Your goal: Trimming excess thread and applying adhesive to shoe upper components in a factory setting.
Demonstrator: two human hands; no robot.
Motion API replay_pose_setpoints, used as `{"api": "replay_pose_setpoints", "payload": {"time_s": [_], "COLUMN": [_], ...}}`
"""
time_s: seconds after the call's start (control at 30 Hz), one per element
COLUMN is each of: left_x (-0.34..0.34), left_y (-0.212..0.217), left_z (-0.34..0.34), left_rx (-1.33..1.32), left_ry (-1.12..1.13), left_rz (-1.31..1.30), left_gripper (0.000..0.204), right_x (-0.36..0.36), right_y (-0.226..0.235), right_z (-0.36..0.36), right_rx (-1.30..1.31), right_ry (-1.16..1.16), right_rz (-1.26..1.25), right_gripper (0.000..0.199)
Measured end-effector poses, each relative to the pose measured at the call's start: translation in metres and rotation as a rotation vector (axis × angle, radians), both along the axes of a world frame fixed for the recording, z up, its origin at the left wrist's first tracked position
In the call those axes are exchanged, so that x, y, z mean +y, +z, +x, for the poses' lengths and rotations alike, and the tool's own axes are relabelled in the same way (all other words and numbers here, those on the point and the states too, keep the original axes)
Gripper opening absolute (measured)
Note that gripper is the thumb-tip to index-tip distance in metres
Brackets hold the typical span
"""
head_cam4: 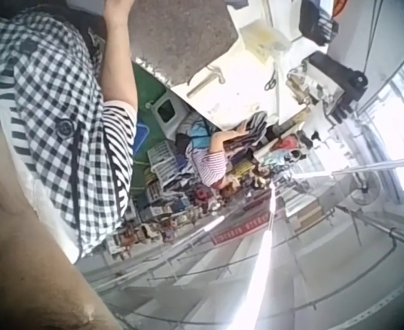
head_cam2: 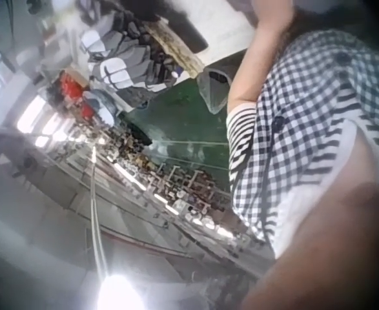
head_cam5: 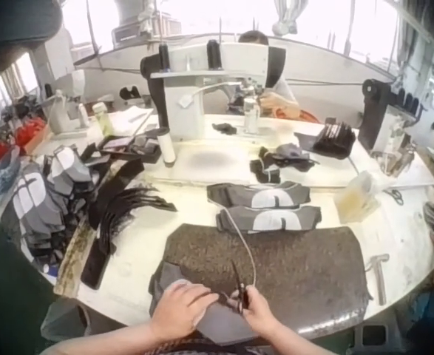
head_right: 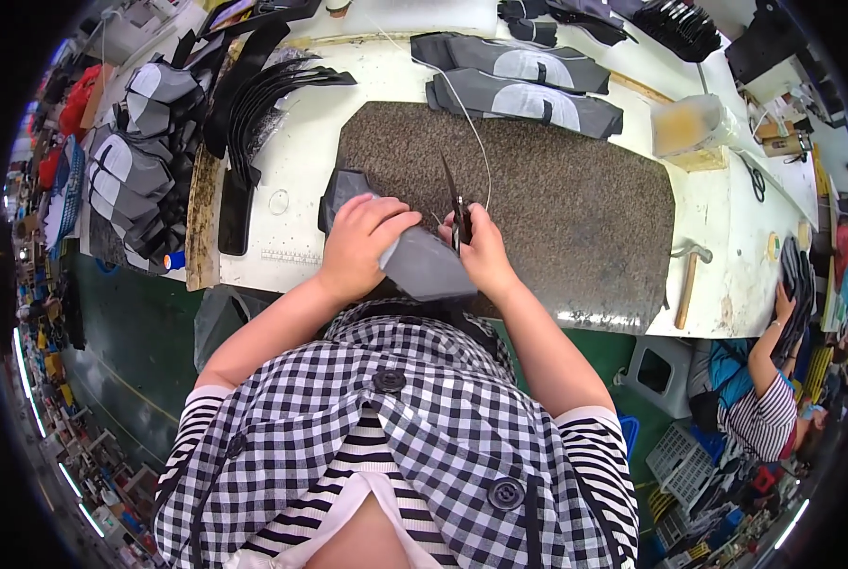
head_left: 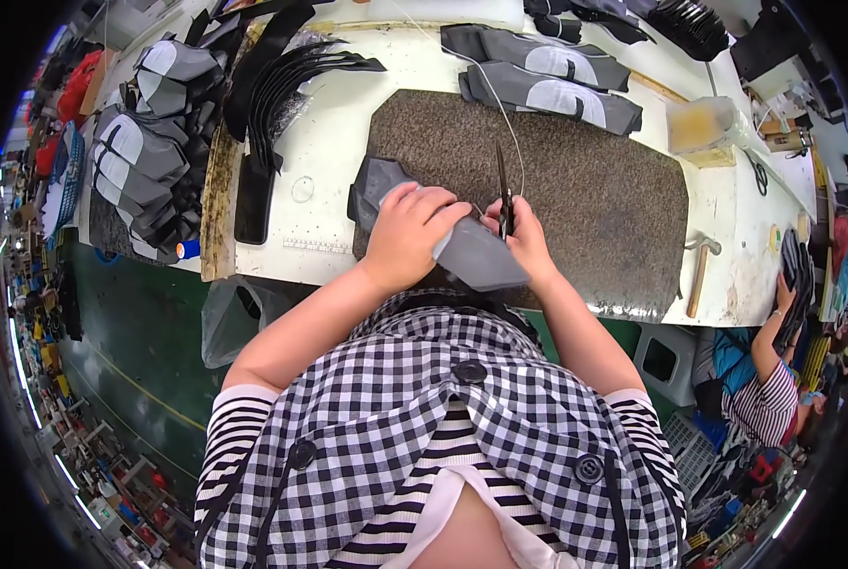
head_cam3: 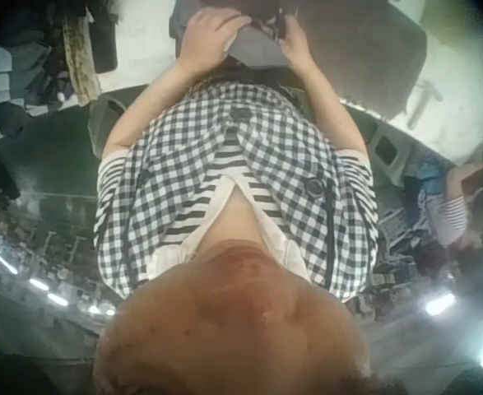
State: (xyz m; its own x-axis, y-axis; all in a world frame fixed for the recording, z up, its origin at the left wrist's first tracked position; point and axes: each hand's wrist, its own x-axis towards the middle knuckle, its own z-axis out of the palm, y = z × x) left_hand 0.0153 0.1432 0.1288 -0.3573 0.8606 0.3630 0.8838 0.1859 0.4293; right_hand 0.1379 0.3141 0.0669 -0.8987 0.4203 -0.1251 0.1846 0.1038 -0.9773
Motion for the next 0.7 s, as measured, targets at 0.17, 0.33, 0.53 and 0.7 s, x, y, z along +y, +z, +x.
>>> {"api": "replay_pose_setpoints", "payload": {"time_s": [0.17, 0.33, 0.53, 0.7], "left_x": [-0.022, -0.063, -0.026, 0.017], "left_y": [0.04, 0.107, 0.044, -0.011], "left_z": [-0.015, -0.032, 0.041, 0.042], "left_rx": [-0.173, 0.147, 0.067, -0.289], "left_ry": [0.196, 0.431, 0.115, -0.178], "left_rz": [0.347, 0.133, -0.473, -0.513], "left_gripper": [0.041, 0.05, 0.058, 0.062], "right_x": [0.03, 0.066, 0.083, 0.097], "right_y": [0.02, -0.024, -0.005, 0.032], "right_z": [0.004, 0.033, 0.022, 0.023], "right_rx": [-0.112, -0.209, 0.011, 0.26], "right_ry": [0.199, 0.038, -0.375, -0.598], "right_rz": [0.725, 0.583, 0.045, -0.537], "right_gripper": [0.03, 0.026, 0.014, 0.016]}}
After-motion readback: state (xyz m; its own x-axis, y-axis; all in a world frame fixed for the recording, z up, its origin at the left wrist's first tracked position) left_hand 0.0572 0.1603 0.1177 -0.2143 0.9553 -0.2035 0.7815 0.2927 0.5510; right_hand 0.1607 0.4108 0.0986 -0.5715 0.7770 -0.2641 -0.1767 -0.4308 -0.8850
